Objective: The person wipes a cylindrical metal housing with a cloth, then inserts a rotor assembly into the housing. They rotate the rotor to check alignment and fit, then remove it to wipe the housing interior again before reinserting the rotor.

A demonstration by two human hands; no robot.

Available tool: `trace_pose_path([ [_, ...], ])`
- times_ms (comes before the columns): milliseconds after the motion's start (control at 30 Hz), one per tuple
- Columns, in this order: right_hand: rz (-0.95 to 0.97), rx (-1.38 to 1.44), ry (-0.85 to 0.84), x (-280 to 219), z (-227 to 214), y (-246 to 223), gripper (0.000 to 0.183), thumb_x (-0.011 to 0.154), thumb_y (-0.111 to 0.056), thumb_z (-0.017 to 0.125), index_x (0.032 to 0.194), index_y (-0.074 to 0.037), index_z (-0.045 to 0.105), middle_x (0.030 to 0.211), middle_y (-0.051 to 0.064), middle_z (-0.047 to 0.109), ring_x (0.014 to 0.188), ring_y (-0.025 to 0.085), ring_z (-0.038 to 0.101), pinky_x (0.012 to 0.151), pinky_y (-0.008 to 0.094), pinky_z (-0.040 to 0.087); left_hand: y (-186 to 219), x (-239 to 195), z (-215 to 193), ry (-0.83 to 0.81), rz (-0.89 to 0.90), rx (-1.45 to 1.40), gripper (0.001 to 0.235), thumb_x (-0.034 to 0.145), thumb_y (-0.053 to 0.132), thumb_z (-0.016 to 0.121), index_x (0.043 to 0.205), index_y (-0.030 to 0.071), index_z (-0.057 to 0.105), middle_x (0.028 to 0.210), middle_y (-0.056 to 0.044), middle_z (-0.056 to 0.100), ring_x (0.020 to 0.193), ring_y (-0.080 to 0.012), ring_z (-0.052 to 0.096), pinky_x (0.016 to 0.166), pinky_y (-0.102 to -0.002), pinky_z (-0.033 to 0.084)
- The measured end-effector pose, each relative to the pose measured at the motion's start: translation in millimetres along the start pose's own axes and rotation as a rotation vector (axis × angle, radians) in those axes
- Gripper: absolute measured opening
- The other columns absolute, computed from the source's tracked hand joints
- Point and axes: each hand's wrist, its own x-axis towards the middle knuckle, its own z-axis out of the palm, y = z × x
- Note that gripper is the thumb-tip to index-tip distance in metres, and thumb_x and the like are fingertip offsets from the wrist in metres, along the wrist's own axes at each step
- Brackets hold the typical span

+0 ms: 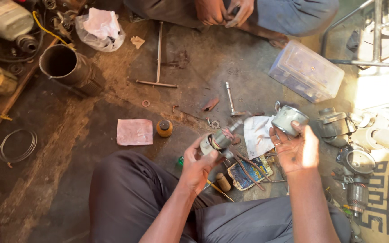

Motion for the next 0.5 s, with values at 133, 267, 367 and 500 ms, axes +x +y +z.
trace_pose_path([
  [133,-0.042,0.005,0.055,0.6,-4.2,-12.9,0.037,0.088,-0.016,0.061,0.123,-0.005,0.057,0.120,0.014,0.065,0.110,0.033,0.066,0.093,0.048,0.059,9.4,-4.9,9.9,-0.150,-0.025,-0.039,0.069,0.084,0.019,0.081,0.142,-0.003,0.052,0.129,-0.016,0.066,0.113,-0.0258,0.069,0.096,-0.046,0.059],
  [267,-0.054,-0.019,0.085,-2.1,-1.9,-14.4,0.037,0.089,-0.017,0.060,0.123,-0.006,0.058,0.120,0.014,0.064,0.108,0.033,0.067,0.093,0.048,0.059,14.5,-10.9,17.3,-0.223,-0.141,-0.097,0.066,0.090,0.026,0.075,0.144,-0.003,0.050,0.128,-0.019,0.066,0.110,-0.0299,0.069,0.095,-0.046,0.057],
  [367,-0.046,-0.030,0.076,-3.8,-1.0,-11.7,0.035,0.089,-0.016,0.060,0.122,-0.006,0.058,0.120,0.014,0.065,0.109,0.033,0.068,0.095,0.048,0.059,11.7,-12.0,23.9,-0.243,-0.148,-0.150,0.063,0.095,0.029,0.068,0.147,-0.002,0.049,0.131,-0.016,0.067,0.115,-0.0255,0.068,0.100,-0.042,0.058],
  [500,-0.049,-0.033,0.048,-4.4,-3.3,-8.7,0.033,0.090,-0.015,0.059,0.121,-0.004,0.058,0.120,0.015,0.066,0.110,0.033,0.068,0.095,0.049,0.059,6.8,-12.9,28.1,-0.121,-0.188,-0.168,0.058,0.095,0.029,0.061,0.145,0.003,0.051,0.127,-0.011,0.069,0.109,-0.0209,0.071,0.091,-0.038,0.060],
])
